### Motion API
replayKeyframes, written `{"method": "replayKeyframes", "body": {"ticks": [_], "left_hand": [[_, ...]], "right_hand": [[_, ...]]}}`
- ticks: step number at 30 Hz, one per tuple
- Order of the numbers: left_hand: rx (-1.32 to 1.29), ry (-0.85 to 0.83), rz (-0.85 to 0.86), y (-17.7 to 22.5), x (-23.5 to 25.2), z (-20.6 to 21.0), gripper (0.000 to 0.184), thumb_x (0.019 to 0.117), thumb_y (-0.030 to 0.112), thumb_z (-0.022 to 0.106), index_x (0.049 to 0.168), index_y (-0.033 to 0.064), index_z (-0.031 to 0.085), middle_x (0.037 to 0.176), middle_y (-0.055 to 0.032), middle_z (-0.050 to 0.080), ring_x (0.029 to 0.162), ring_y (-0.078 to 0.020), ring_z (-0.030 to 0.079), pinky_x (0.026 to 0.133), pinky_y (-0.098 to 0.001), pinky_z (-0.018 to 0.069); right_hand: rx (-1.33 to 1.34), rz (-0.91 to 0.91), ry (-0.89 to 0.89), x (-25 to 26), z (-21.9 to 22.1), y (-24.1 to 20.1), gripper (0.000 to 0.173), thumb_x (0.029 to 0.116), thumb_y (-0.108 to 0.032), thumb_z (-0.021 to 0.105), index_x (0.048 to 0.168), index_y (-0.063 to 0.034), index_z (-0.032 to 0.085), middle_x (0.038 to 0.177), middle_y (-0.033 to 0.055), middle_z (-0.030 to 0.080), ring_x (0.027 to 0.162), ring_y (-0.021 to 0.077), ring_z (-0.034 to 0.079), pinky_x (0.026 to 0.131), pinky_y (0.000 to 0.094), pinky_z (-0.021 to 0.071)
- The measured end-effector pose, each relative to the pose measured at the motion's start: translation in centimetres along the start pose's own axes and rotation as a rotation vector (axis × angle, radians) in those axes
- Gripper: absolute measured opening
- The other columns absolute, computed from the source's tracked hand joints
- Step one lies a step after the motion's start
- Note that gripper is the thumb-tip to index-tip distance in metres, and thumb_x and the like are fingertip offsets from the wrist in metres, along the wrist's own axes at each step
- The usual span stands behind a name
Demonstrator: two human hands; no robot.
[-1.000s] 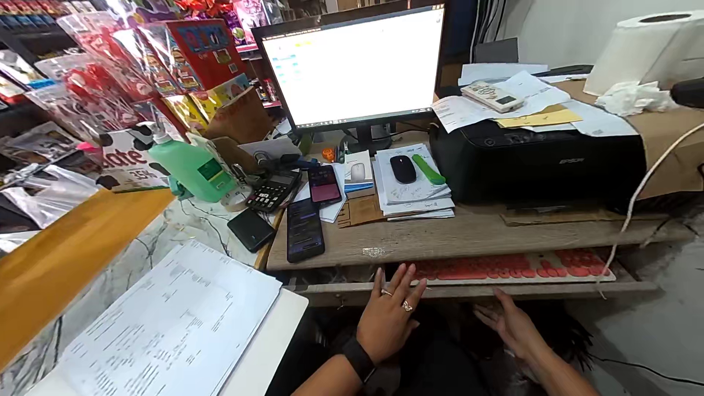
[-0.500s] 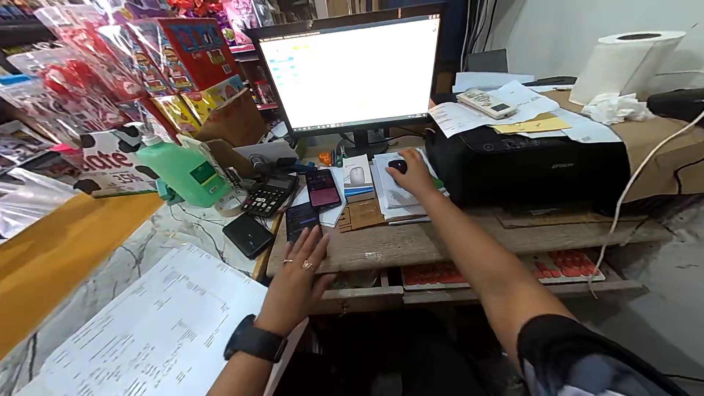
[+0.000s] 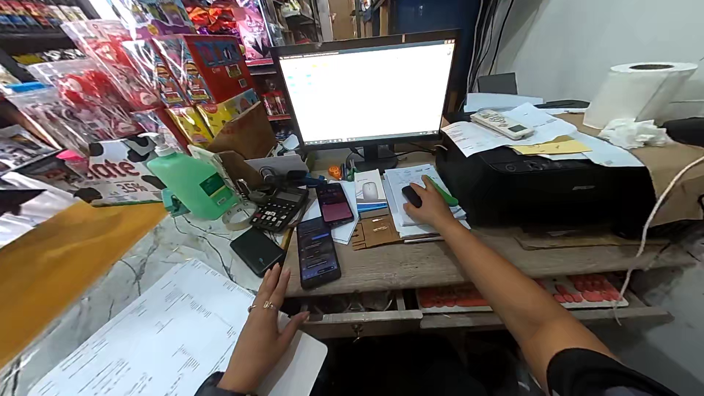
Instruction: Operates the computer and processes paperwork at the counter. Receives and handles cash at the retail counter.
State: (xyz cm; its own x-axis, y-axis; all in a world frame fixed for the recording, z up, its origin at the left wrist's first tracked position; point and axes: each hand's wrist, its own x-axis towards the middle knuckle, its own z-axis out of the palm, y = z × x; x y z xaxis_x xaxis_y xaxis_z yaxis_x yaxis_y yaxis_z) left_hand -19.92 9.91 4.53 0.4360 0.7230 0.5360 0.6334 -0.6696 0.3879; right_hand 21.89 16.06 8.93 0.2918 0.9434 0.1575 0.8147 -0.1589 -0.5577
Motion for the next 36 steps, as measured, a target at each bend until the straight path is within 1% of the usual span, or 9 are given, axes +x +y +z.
{"method": "replayKeyframes", "body": {"ticks": [2,4,11,16,20,23,28,32,36], "left_hand": [[-0.023,-0.004,-0.042,0.0,0.0,-0.3,0.08,0.0832,0.037,0.07,0.147,-0.0073,0.048,0.153,-0.0332,0.042,0.142,-0.0531,0.039,0.112,-0.0611,0.0374],[-0.043,-0.011,-0.076,0.2,0.0,-0.5,0.08,0.0814,0.032,0.073,0.146,-0.0074,0.048,0.153,-0.033,0.042,0.142,-0.053,0.039,0.113,-0.0617,0.0367],[-0.079,-0.057,-0.129,0.6,-0.1,-0.6,0.078,0.0784,0.023,0.078,0.145,-0.0065,0.051,0.154,-0.0345,0.039,0.141,-0.0545,0.039,0.11,-0.0636,0.0384],[-0.073,-0.058,-0.128,0.5,-0.4,-0.5,0.077,0.0796,0.027,0.077,0.145,-0.0051,0.051,0.155,-0.0333,0.039,0.142,-0.0527,0.038,0.111,-0.0624,0.0385],[-0.074,-0.055,-0.131,0.6,-0.3,-0.5,0.077,0.0794,0.027,0.077,0.145,-0.0046,0.052,0.154,-0.0334,0.039,0.142,-0.0524,0.039,0.11,-0.063,0.0389],[-0.085,-0.067,-0.152,0.8,-0.3,-0.6,0.076,0.0798,0.025,0.078,0.145,-0.0049,0.051,0.155,-0.033,0.038,0.143,-0.0513,0.038,0.112,-0.062,0.0379],[-0.089,-0.073,-0.158,0.8,-0.2,-0.7,0.076,0.0802,0.024,0.078,0.145,-0.0053,0.051,0.156,-0.0326,0.037,0.143,-0.0519,0.038,0.111,-0.0622,0.0384],[-0.089,-0.07,-0.156,0.7,-0.2,-0.6,0.076,0.0793,0.024,0.078,0.144,-0.0058,0.052,0.155,-0.033,0.038,0.143,-0.0523,0.038,0.111,-0.0627,0.0379],[-0.086,-0.079,-0.154,0.6,-0.1,-0.6,0.076,0.0802,0.026,0.077,0.144,-0.0059,0.052,0.155,-0.0327,0.038,0.143,-0.0521,0.038,0.111,-0.0622,0.0382]], "right_hand": [[-0.04,-0.046,-0.009,0.7,0.2,0.4,0.056,0.0993,-0.026,0.063,0.149,-0.0042,0.052,0.159,0.0254,0.039,0.139,0.0459,0.047,0.113,0.061,0.0366],[-0.055,-0.071,0.005,0.9,0.5,0.5,0.05,0.1,-0.021,0.058,0.147,-0.0039,0.055,0.156,0.0248,0.045,0.139,0.0457,0.047,0.114,0.0619,0.0341],[-0.068,-0.064,0.056,0.3,0.9,0.2,0.046,0.1004,-0.019,0.056,0.144,-0.0048,0.058,0.16,0.024,0.039,0.139,0.0456,0.047,0.114,0.0596,0.0342],[-0.061,-0.078,0.052,-0.1,0.7,0.2,0.044,0.102,-0.021,0.055,0.143,-0.0053,0.059,0.16,0.0233,0.038,0.139,0.0452,0.047,0.114,0.0599,0.0337],[-0.023,-0.125,0.041,0.1,0.7,0.4,0.043,0.1011,-0.018,0.055,0.142,-0.004,0.06,0.16,0.0249,0.038,0.137,0.0463,0.049,0.113,0.0594,0.0353],[-0.019,-0.097,0.045,0.4,0.7,0.3,0.044,0.1028,-0.019,0.055,0.143,-0.0023,0.058,0.159,0.0262,0.038,0.137,0.0462,0.049,0.114,0.0565,0.0364],[-0.031,-0.029,0.073,0.7,0.9,0.2,0.046,0.1039,-0.023,0.055,0.143,0.0,0.057,0.159,0.0277,0.037,0.137,0.0481,0.048,0.114,0.0569,0.037],[-0.053,0.028,0.007,0.9,0.4,-0.6,0.048,0.1051,-0.024,0.055,0.147,0.0003,0.052,0.161,0.0279,0.033,0.139,0.0478,0.045,0.115,0.0551,0.0348],[-0.025,-0.021,0.001,1.4,0.1,-0.3,0.046,0.1032,-0.02,0.059,0.144,0.0024,0.055,0.159,0.0286,0.037,0.139,0.0457,0.047,0.115,0.0536,0.0364]]}}
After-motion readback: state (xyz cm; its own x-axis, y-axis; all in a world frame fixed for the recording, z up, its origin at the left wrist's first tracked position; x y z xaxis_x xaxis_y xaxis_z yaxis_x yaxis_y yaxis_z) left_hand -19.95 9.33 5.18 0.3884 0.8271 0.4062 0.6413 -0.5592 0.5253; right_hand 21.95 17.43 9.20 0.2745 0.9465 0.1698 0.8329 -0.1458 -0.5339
